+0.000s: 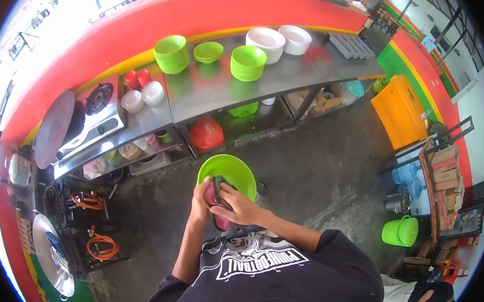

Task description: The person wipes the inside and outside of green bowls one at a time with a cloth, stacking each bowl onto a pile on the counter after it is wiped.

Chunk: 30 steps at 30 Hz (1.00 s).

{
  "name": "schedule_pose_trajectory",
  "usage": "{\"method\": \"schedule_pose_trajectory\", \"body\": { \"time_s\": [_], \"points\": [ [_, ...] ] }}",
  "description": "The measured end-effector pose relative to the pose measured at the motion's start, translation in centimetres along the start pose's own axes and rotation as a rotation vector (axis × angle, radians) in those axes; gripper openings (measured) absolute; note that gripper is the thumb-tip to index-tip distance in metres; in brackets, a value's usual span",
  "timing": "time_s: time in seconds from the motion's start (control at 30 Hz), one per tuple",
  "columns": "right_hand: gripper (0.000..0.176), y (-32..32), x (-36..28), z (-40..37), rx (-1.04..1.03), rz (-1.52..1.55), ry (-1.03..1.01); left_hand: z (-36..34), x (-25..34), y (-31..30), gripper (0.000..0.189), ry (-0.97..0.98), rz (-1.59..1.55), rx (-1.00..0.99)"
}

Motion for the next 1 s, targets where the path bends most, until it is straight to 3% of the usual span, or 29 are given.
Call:
{"method": "schedule_pose_trajectory", "body": {
  "time_s": [0.13,0.27,0.37,0.5,0.77,0.9,1.0],
  "points": [
    [0.045,-3.1,3.1,0.1,-0.007,-0.336,0.136,1.0,3.1,2.1,0.047,0.149,0.213,0.098],
    [0.051,-4.4,2.5,-0.8,-0.118,-0.358,0.158,3.4,4.3,2.9,0.050,0.154,0.216,0.086],
    [0.057,-6.6,1.2,-0.3,-0.230,-0.032,0.175,6.5,3.4,2.6,0.050,0.100,0.137,0.039],
    [0.062,-9.5,1.7,2.3,-0.002,-0.015,-0.014,11.9,3.4,4.7,0.048,0.035,0.012,-0.021],
    [0.034,-16.8,8.5,2.4,0.234,-0.294,0.036,20.3,5.6,7.6,0.041,-0.110,0.136,-0.085],
    [0.031,-20.3,11.4,2.8,0.357,-0.206,0.118,23.0,6.6,11.7,0.042,-0.020,0.340,-0.106],
    [0.029,-21.5,12.6,4.9,0.435,-0.161,0.177,25.9,4.5,10.0,0.042,-0.027,0.449,-0.085]
  ]
}}
Point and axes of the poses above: each hand's wrist, its own z-axis towards the middle knuckle, its own y-axis out of the palm, x = y × z, the point moved 8 cm from there along z, towards the middle knuckle, and after that the axes turned 8 degrees about -x, right-handed, at the moved point
